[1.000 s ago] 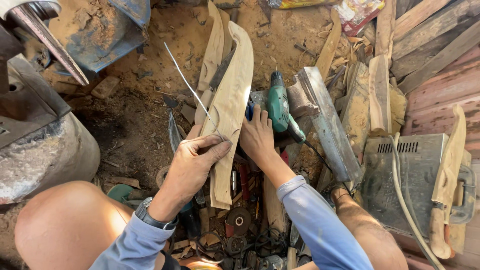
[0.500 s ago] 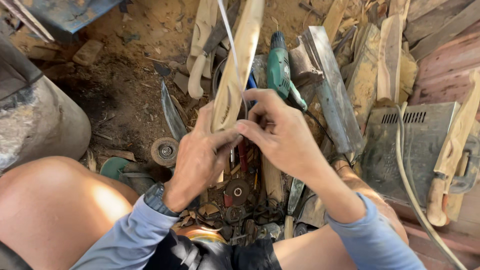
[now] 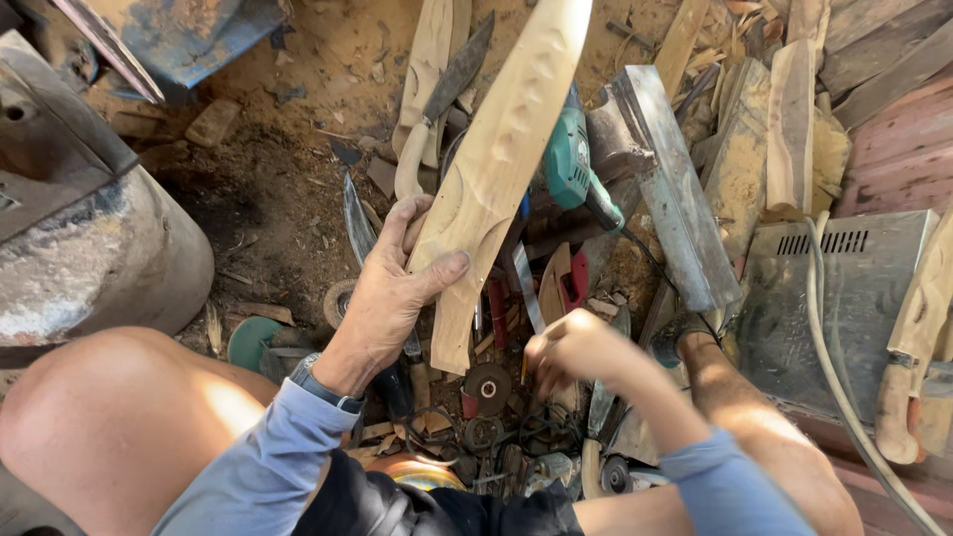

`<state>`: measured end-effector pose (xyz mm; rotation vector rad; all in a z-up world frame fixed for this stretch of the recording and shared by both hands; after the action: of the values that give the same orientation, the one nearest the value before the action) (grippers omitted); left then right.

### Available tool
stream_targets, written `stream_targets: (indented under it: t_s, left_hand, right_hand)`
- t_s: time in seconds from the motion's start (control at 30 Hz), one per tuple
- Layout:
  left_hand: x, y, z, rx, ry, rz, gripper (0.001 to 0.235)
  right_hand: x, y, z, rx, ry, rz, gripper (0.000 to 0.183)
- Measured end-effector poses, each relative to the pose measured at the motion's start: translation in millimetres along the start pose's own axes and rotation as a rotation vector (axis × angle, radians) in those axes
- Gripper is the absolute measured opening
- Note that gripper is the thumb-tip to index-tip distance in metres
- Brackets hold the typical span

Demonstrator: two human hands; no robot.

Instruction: The person sits on the ground and uses a corded drill to make holes in a curved wooden piece. They repeatedly insert a metal wire into the drilled holes and adjust the wood's position.

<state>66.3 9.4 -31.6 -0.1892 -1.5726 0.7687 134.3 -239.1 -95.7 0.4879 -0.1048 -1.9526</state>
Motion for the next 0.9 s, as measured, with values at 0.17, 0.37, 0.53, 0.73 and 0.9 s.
stream_targets:
  t_s: [0.17, 0.37, 0.53, 0.73, 0.9]
  left_hand:
    - [2, 4, 2, 0.018, -0.014, 0.122, 0.078]
    - [-23, 11, 5, 0.005, 0.191, 0.099, 0.070]
    - [-39, 2, 2, 0.048, 0.280, 0.136, 0.053]
    - [-52, 0, 12, 0.085, 0.473, 0.271, 0.054]
    - [-57, -1, 6, 0.079, 0.421, 0.239, 0.053]
  right_hand:
    - [8, -67, -38, -0.006, 0.215, 0.615, 0.041]
    - [-63, 68, 21, 0.886, 0.446, 0.708, 0.037]
    - [-102, 123, 6, 0.876, 0.574, 0.677, 0.105]
    - [-111, 131, -56, 0.804, 0.621, 0.508, 0.108]
    - [-116, 141, -67, 0.872, 0.621, 0.589, 0.097]
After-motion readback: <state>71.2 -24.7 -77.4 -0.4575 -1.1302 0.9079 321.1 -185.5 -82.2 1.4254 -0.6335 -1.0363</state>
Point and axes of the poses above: each hand's wrist, its own z-axis away from the middle knuckle, its own y-axis out of the back of the hand, x = y × z, the point moved 7 cm from there along -z, towards the middle knuckle, and after that the axes turned 7 degrees about -y, right-handed, at the moved point
